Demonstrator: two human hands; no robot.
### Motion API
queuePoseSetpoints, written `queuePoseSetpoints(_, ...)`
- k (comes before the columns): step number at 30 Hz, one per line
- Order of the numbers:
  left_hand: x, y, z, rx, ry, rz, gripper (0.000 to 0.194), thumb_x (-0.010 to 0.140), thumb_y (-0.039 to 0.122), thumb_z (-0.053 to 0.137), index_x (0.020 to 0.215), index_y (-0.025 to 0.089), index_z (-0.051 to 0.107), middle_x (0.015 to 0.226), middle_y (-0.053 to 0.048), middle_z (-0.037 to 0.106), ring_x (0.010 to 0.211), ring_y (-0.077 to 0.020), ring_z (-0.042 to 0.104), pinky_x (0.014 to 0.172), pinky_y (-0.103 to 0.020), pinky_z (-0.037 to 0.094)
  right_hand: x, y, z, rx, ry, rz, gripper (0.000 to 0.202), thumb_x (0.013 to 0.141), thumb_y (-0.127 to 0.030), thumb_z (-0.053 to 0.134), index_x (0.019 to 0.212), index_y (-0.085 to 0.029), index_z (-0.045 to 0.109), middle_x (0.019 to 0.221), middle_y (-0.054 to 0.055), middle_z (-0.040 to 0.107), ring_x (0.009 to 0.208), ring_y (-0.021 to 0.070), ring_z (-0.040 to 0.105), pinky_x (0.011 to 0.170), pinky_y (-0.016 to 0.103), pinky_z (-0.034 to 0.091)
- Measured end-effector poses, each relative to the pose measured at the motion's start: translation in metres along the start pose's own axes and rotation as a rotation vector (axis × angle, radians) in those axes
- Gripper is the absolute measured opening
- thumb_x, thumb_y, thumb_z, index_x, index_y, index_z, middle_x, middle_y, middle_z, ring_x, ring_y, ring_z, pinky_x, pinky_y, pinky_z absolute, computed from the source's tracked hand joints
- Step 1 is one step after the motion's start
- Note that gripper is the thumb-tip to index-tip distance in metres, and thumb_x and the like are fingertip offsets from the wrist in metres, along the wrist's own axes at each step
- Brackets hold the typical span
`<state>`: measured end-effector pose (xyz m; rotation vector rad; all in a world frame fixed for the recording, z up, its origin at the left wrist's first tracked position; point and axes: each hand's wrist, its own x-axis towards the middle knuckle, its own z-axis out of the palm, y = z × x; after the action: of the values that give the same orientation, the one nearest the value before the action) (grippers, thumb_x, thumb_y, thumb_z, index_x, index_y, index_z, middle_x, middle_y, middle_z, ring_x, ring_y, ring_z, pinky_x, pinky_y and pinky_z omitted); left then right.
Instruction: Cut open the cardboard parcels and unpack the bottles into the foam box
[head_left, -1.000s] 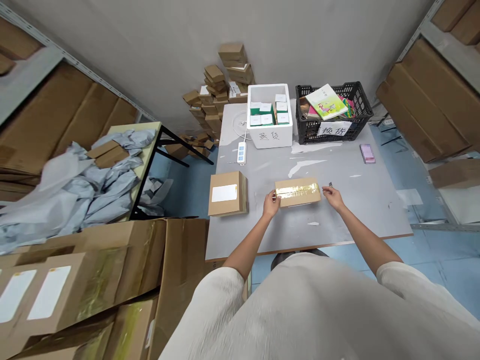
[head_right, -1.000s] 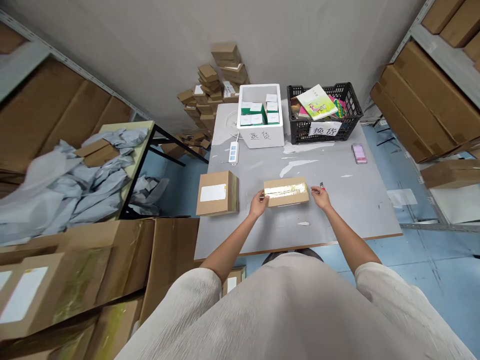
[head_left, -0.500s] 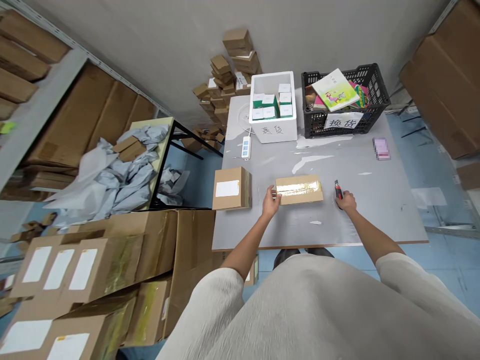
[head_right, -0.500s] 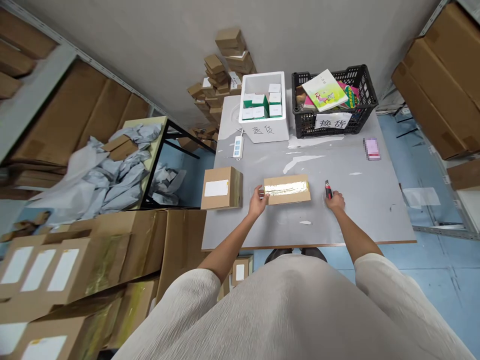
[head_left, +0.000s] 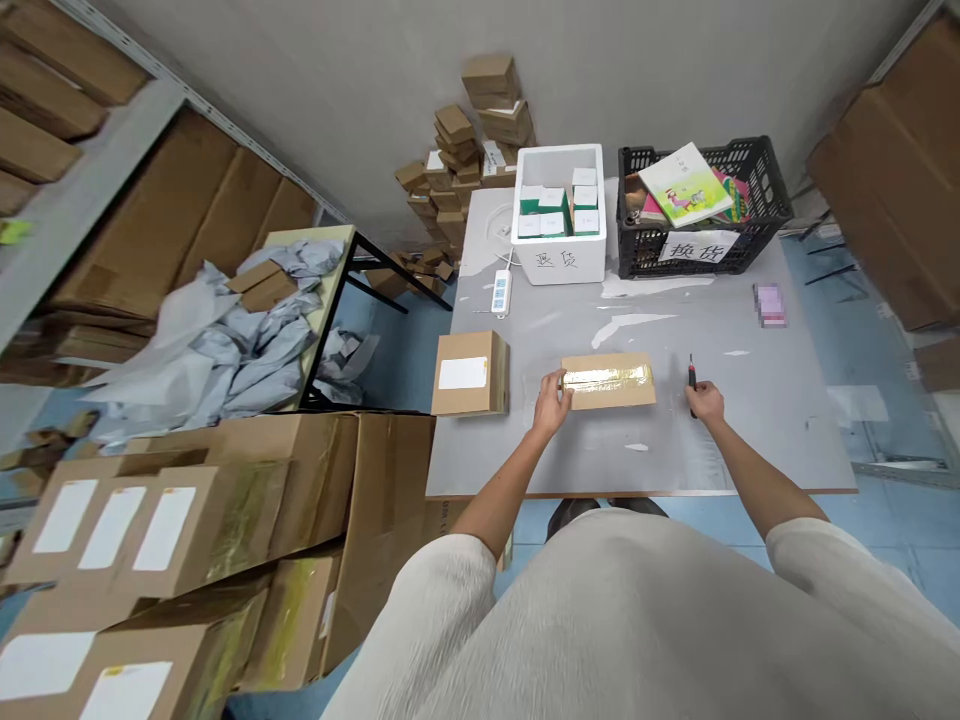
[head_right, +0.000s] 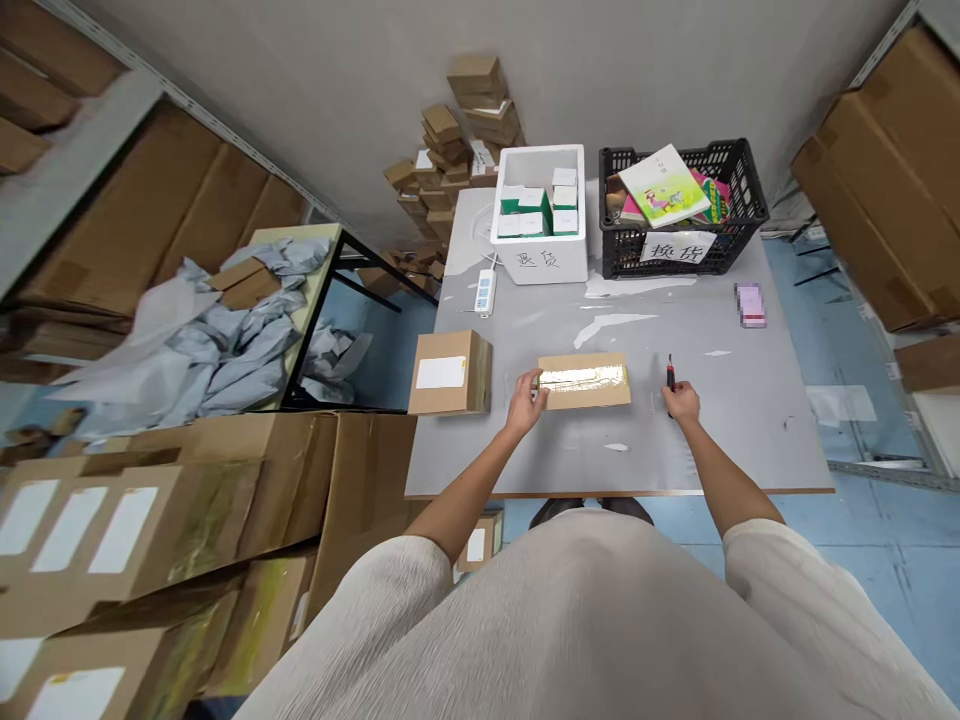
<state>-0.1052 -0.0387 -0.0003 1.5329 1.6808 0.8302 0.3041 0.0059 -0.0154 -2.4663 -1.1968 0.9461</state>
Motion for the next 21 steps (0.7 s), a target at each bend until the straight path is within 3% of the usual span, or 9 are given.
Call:
queuePoseSetpoints(4, 0.008, -0.015, 0.008, -0.116, 0.007, 0.032, 0.052, 0.101, 0.042, 0.062, 0.15, 0.026, 0.057, 0.143, -0.015, 0.059, 0.11, -0.0245, 0.068, 0.093, -0.039, 0.059, -0.02, -0.04, -0.031, 0.268, -0.079, -0.126, 0.028, 0.1, -0.038, 0.049, 0.111, -0.019, 0.065, 0.084, 0.006, 0.074, 0.073, 0.0188, 0.071, 0.063, 0.026, 0.056)
queuePoseSetpoints(7, 0.015, -0.023, 0.014, -0.224, 0.005, 0.006, 0.054, 0.098, 0.04, 0.067, 0.149, 0.026, 0.059, 0.139, -0.013, 0.062, 0.106, -0.023, 0.069, 0.088, -0.037, 0.06, -0.047, -0.079, -0.045, 0.229, -0.179, -0.371, 0.034, 0.103, -0.044, 0.05, 0.118, -0.018, 0.067, 0.093, 0.007, 0.076, 0.069, 0.0175, 0.069, 0.061, 0.026, 0.056)
queuePoseSetpoints(9, 0.019, -0.026, 0.016, -0.265, 0.003, 0.003, 0.054, 0.095, 0.038, 0.07, 0.147, 0.026, 0.061, 0.136, -0.012, 0.063, 0.103, -0.0217, 0.069, 0.089, -0.036, 0.061, -0.069, -0.104, -0.047, 0.123, -0.259, -0.598, 0.041, 0.105, -0.049, 0.053, 0.132, -0.021, 0.066, 0.105, 0.008, 0.079, 0.08, 0.0202, 0.073, 0.071, 0.03, 0.059)
queuePoseSetpoints(11, 0.022, -0.028, 0.018, -0.288, 0.006, 0.013, 0.054, 0.093, 0.038, 0.073, 0.145, 0.026, 0.063, 0.134, -0.011, 0.064, 0.101, -0.0207, 0.069, 0.089, -0.036, 0.062, -0.09, -0.126, -0.043, -0.044, -0.296, -0.872, 0.039, 0.107, -0.047, 0.052, 0.134, -0.025, 0.069, 0.125, 0.009, 0.078, 0.107, 0.0244, 0.074, 0.092, 0.035, 0.058)
queuePoseSetpoints(13, 0.023, -0.029, 0.019, -0.299, 0.01, 0.029, 0.055, 0.093, 0.038, 0.074, 0.145, 0.026, 0.064, 0.133, -0.011, 0.065, 0.101, -0.0204, 0.069, 0.088, -0.035, 0.062, -0.107, -0.146, -0.035, -0.261, -0.317, -1.021, 0.038, 0.109, -0.041, 0.049, 0.136, -0.024, 0.07, 0.135, 0.01, 0.075, 0.121, 0.0269, 0.07, 0.102, 0.037, 0.054)
queuePoseSetpoints(17, 0.024, -0.029, 0.022, -0.295, 0.013, 0.053, 0.055, 0.093, 0.038, 0.075, 0.146, 0.025, 0.064, 0.132, -0.011, 0.065, 0.1, -0.0206, 0.069, 0.084, -0.033, 0.062, -0.128, -0.176, -0.018, -0.625, -0.321, -1.043, 0.04, 0.111, -0.038, 0.047, 0.14, -0.023, 0.07, 0.136, 0.011, 0.073, 0.119, 0.0261, 0.07, 0.092, 0.032, 0.053)
queuePoseSetpoints(21, 0.024, -0.027, 0.024, -0.328, -0.007, 0.062, 0.055, 0.092, 0.031, 0.074, 0.146, 0.024, 0.064, 0.133, -0.011, 0.064, 0.102, -0.0204, 0.069, 0.084, -0.032, 0.062, -0.137, -0.194, -0.011, -0.778, -0.312, -1.044, 0.04, 0.112, -0.037, 0.046, 0.141, -0.025, 0.07, 0.136, 0.01, 0.073, 0.121, 0.0255, 0.068, 0.087, 0.029, 0.051)
